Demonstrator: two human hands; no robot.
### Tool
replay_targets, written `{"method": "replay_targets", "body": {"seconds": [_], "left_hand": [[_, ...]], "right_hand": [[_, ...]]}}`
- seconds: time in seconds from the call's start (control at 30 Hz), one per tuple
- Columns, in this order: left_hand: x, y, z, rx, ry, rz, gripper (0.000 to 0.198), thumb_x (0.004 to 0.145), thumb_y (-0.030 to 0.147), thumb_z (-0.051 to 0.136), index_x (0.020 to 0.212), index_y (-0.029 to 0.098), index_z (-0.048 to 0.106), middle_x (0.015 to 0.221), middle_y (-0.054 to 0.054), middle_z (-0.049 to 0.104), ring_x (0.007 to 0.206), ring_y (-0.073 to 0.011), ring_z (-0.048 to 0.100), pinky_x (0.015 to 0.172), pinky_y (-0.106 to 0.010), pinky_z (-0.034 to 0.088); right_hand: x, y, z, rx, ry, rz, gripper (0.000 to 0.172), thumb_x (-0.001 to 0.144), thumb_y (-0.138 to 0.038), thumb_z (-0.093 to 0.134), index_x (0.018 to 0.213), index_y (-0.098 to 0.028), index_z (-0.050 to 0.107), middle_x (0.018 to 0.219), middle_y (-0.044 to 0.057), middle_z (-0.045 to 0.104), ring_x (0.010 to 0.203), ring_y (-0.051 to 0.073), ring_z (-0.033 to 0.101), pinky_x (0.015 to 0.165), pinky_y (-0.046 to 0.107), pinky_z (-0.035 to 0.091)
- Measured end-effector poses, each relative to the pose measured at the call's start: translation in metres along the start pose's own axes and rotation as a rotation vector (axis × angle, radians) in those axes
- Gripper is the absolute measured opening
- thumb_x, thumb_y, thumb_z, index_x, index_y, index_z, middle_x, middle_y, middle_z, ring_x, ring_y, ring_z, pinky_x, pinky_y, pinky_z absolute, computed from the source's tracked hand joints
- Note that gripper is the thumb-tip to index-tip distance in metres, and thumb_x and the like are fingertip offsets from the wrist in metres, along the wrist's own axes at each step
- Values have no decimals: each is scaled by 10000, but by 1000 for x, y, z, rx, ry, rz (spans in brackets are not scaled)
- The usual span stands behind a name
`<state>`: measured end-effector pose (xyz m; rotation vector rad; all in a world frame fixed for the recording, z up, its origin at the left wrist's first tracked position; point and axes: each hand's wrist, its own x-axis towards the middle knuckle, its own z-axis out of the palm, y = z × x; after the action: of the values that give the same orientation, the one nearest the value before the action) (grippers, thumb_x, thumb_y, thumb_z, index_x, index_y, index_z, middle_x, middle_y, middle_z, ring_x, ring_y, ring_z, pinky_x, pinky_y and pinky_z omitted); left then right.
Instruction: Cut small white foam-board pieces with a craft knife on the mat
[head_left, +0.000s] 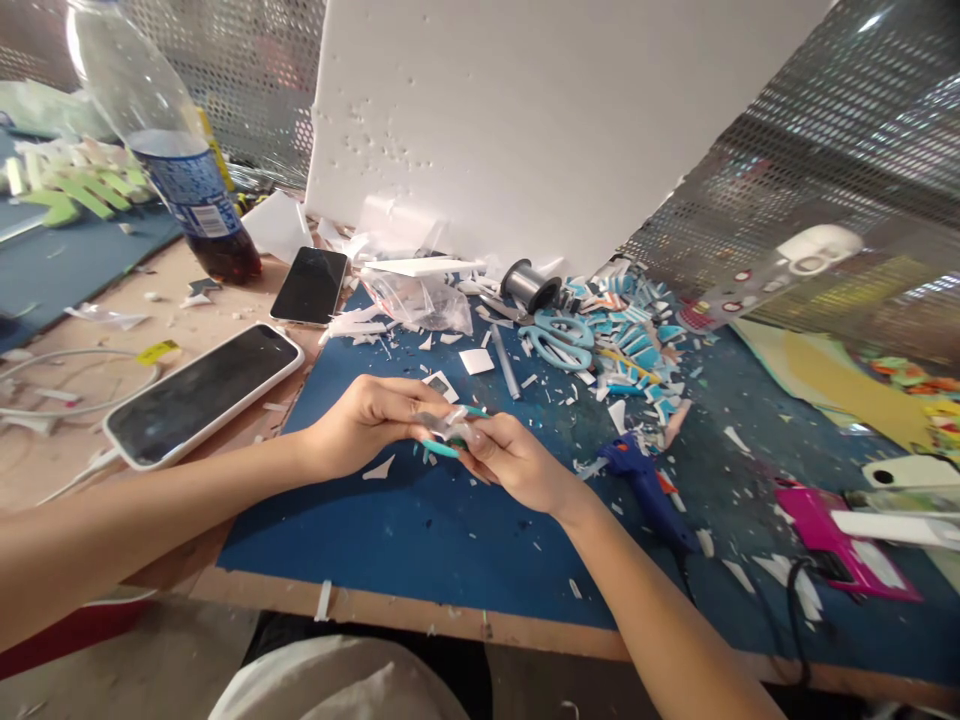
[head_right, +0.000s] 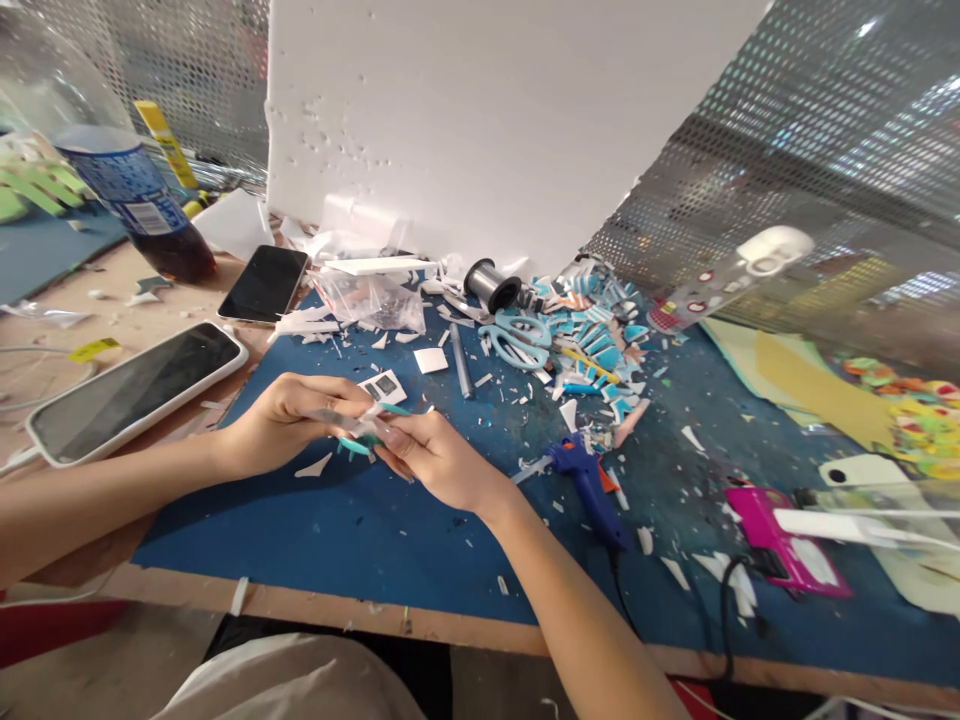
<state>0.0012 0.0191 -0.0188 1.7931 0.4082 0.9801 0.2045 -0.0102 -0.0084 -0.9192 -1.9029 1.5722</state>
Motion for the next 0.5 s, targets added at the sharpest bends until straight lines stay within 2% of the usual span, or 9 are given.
{"method": "replay_targets", "body": {"seconds": [0.13,0.27,0.4,0.5], "left_hand": [[0,1,0,57,3,-1,221,859,300,574,975,200,733,925,-102,714,809,-176,679,740,-267,557],[1,1,-1,166,29,72,214,852,310,583,910,181,744,869,-93,714,747,-157,671,708,-248,554],[-1,-5,-3,317,125,145,219,855,301,579,936,162,728,806,-83,680,687,-135,641,640,-225,534],[-2,-9,-5,454,213,202,227,850,269,593,1016,155,697,792,-71,656,651,-115,612,595,-209,512]], "right_hand": [[1,-1,3,35,17,-14,468,916,-515,385,607,-171,453,496,-40,405,443,70,375,457,227,294],[1,-2,2,28,34,-31,472,913,-514,393,594,-171,452,496,-40,414,437,65,379,445,224,284],[-1,-2,-2,110,86,-26,440,912,-503,411,625,-174,467,468,-63,372,385,53,319,405,217,255],[-2,-1,-5,177,214,-31,435,927,-495,380,641,-180,472,434,-74,345,349,53,262,371,216,208]]}}
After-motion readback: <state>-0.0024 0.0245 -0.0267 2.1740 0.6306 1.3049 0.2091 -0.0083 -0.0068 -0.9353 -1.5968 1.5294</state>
